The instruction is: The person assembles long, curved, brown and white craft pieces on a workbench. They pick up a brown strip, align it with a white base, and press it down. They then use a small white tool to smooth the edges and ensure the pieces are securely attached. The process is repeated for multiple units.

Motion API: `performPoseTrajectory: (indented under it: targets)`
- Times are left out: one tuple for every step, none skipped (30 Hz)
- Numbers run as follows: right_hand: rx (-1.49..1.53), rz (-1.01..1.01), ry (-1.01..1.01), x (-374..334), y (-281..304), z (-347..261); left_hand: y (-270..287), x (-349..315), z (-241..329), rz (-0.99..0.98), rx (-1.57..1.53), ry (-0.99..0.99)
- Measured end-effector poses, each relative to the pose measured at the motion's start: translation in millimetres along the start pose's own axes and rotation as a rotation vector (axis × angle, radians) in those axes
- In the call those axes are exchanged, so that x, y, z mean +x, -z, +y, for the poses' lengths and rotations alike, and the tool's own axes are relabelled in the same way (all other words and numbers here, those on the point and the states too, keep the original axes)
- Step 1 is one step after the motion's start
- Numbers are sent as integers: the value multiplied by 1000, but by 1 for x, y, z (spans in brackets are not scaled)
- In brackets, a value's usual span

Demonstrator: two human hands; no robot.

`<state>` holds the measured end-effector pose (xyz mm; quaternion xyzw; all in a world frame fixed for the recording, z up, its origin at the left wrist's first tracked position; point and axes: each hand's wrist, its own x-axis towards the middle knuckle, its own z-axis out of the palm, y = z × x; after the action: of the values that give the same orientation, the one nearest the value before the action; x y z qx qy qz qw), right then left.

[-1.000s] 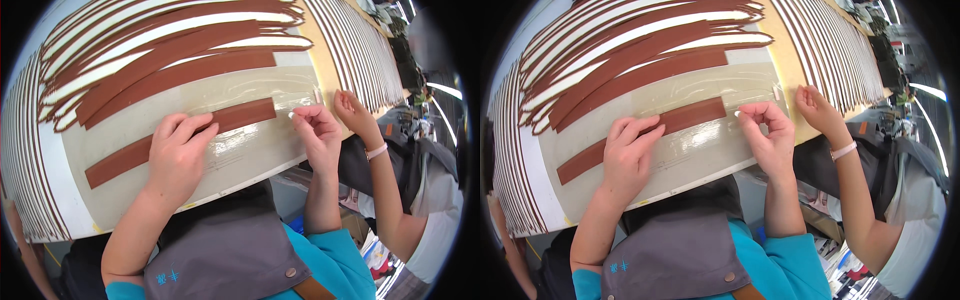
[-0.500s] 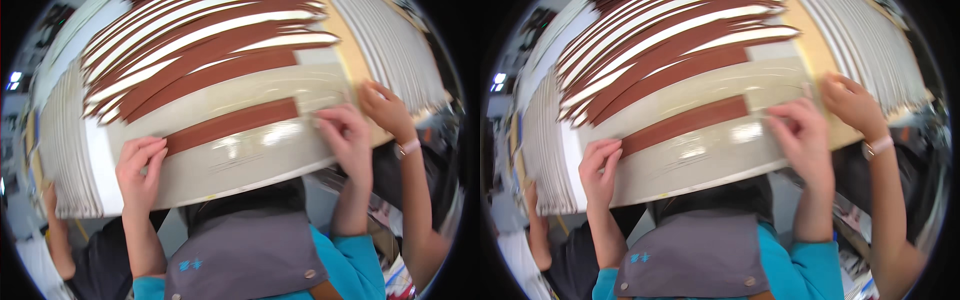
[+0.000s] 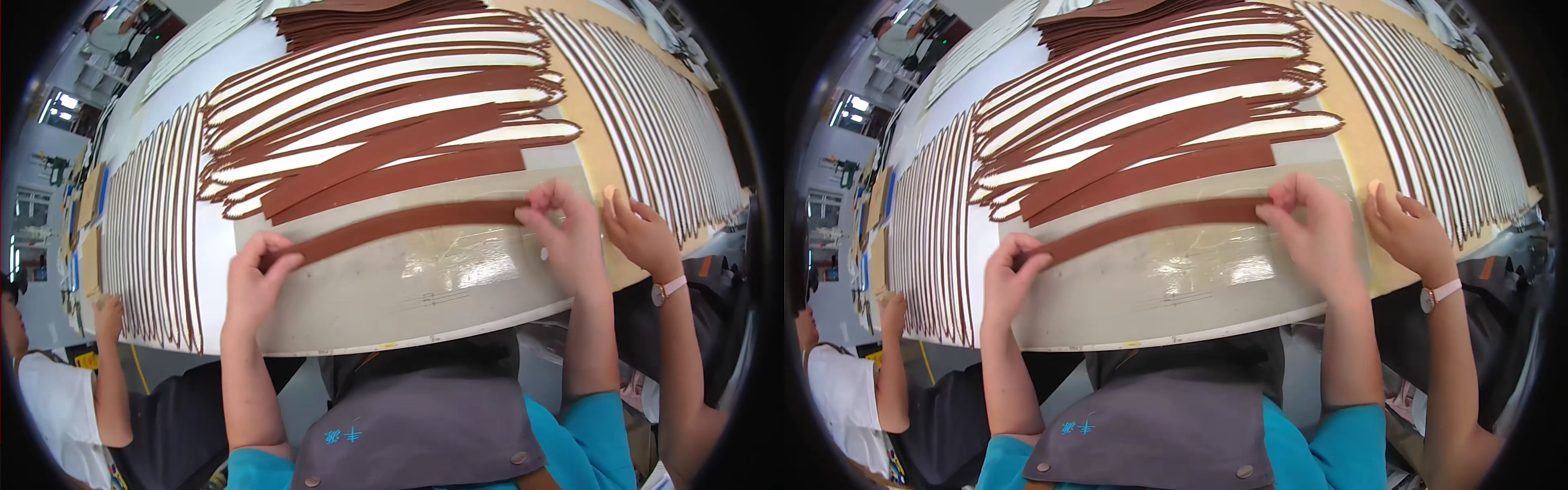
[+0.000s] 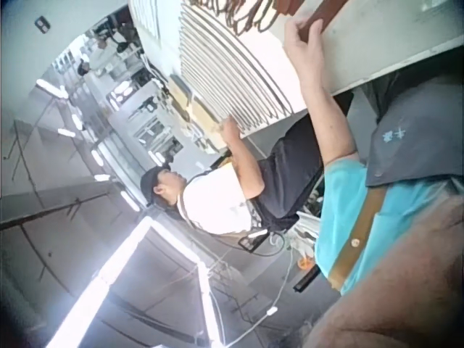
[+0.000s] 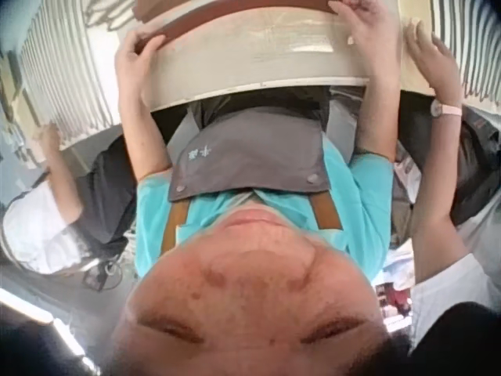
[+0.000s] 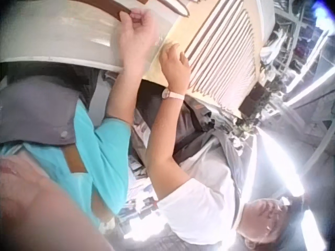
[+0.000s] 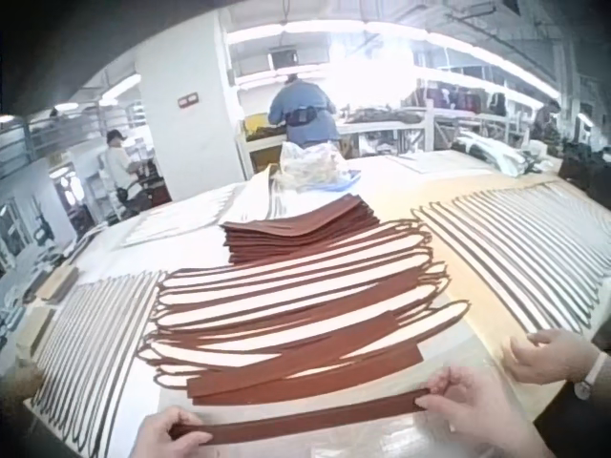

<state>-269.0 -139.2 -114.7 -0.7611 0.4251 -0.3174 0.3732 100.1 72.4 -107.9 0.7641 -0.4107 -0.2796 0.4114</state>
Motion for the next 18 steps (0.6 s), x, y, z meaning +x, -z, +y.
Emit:
performPoseTrajectory:
  targets:
    - [33,23,9,17,3,1,1,10,7,40,17,-5]
    - [52,67,10,30,13,4,-7,27,14,51,22,-98]
    - [62,81,23,45,20,8,-14,44,21,73,30,-188]
    - [83,86,38,60,19,13,-14,58,28,44,107,-169]
    - [41,95,49,75,15,13,-14,68,31,94,289,-262]
    - [0,103,58,88,6,15,-15,78,30,145,472,-351]
    - [-42,111,66,96,1,17,-16,84,31,198,653,-440]
    - [-145,84,101,99,-4,19,-14,85,30,154,696,-390]
    - [-249,56,134,101,-7,21,-16,86,30,126,694,-382]
    - [-355,29,165,104,-7,23,-20,89,29,98,692,-374]
    - [-362,-5,171,106,-8,20,-20,88,26,68,700,-354]
    - [-369,-39,177,109,-8,17,-22,90,24,70,664,-313]
    - [-375,-73,184,113,-7,14,-21,91,25,53,653,-289]
    - [-375,-104,178,117,-5,13,-20,93,26,35,639,-270]
    - [-374,-135,172,120,-3,12,-20,95,27,16,625,-250]
    - [-372,-165,167,123,-1,12,-19,96,27,9,621,-252]
    - [-383,-165,170,123,0,11,-20,99,28,-1,612,-256]
    - [-394,-165,173,123,0,11,-21,101,28,-11,604,-261]
